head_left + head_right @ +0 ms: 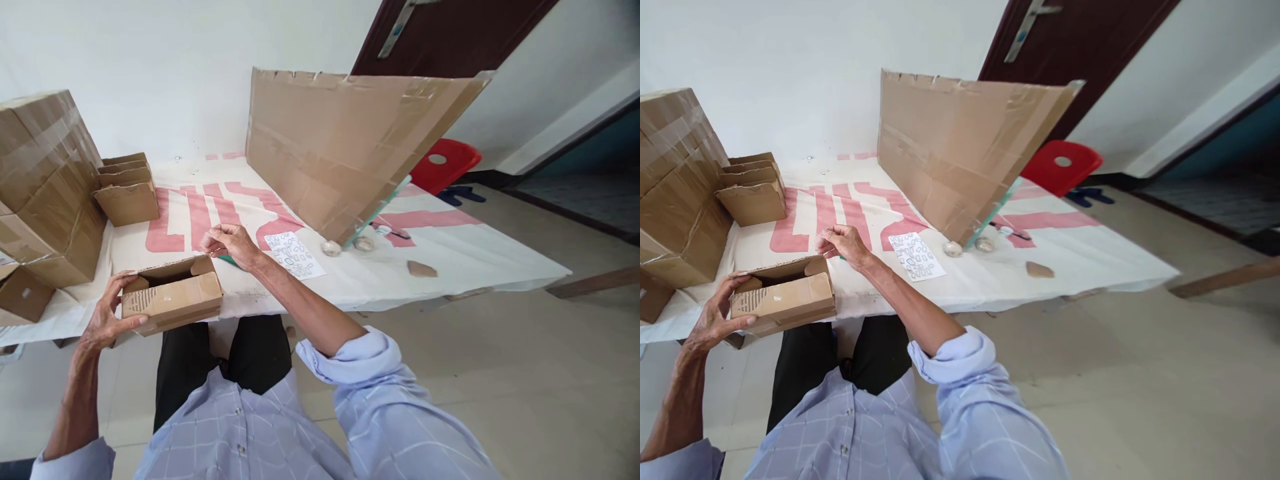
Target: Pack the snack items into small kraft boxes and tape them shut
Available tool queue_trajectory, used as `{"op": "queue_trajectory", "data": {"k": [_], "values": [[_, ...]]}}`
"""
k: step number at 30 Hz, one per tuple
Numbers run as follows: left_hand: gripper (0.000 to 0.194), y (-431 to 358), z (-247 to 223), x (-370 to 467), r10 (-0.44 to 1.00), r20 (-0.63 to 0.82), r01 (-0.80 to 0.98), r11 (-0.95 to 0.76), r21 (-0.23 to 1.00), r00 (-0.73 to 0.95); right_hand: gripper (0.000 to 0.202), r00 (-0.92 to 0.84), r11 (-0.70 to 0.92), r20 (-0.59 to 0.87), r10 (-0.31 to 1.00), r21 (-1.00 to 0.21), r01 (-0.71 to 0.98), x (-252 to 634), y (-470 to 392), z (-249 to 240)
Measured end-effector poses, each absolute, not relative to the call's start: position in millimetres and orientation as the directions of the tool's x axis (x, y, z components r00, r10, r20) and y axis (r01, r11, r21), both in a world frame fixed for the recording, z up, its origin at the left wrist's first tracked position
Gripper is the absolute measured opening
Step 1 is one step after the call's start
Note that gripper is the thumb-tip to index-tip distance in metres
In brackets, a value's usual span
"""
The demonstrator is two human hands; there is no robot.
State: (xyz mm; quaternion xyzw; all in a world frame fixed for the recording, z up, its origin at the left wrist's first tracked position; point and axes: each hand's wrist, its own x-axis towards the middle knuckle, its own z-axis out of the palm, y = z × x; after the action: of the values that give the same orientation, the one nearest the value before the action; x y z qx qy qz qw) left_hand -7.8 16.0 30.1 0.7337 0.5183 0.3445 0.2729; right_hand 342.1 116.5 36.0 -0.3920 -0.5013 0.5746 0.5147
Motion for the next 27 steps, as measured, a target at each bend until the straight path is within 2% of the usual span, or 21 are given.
{"op": "queue_trajectory", "data": {"k": [3,6,13,17,20,27], "values": [[0.088,19,35,-8,0.958,0.210,0.623,-0.288,0.727,0.197,0.046,-0.070,0.107,0.127,0.990,-0.966,-0.233,351,109,25],[0.084,27,34,-11,0.961,0.223,0.658,-0.276,0.701,0.165,0.048,0.029,0.185,0.182,0.983,-0.966,-0.180,368,92,1],[0.084,40,30,-12,0.968,0.231,0.706,-0.231,0.670,0.097,0.039,0.310,0.197,0.237,0.921,-0.968,0.154,462,46,-70],[0.079,39,33,-10,0.970,0.233,0.736,-0.210,0.644,0.074,0.040,0.470,0.131,0.345,0.812,-0.894,0.429,542,43,-89],[0.073,40,30,-14,0.962,0.263,0.768,-0.222,0.601,0.073,0.040,0.509,0.082,0.399,0.762,-0.840,0.536,587,47,-97],[0.066,49,18,-32,0.946,0.299,0.822,-0.267,0.503,0.125,0.037,0.509,0.046,0.432,0.744,-0.794,0.607,614,56,-118]]}}
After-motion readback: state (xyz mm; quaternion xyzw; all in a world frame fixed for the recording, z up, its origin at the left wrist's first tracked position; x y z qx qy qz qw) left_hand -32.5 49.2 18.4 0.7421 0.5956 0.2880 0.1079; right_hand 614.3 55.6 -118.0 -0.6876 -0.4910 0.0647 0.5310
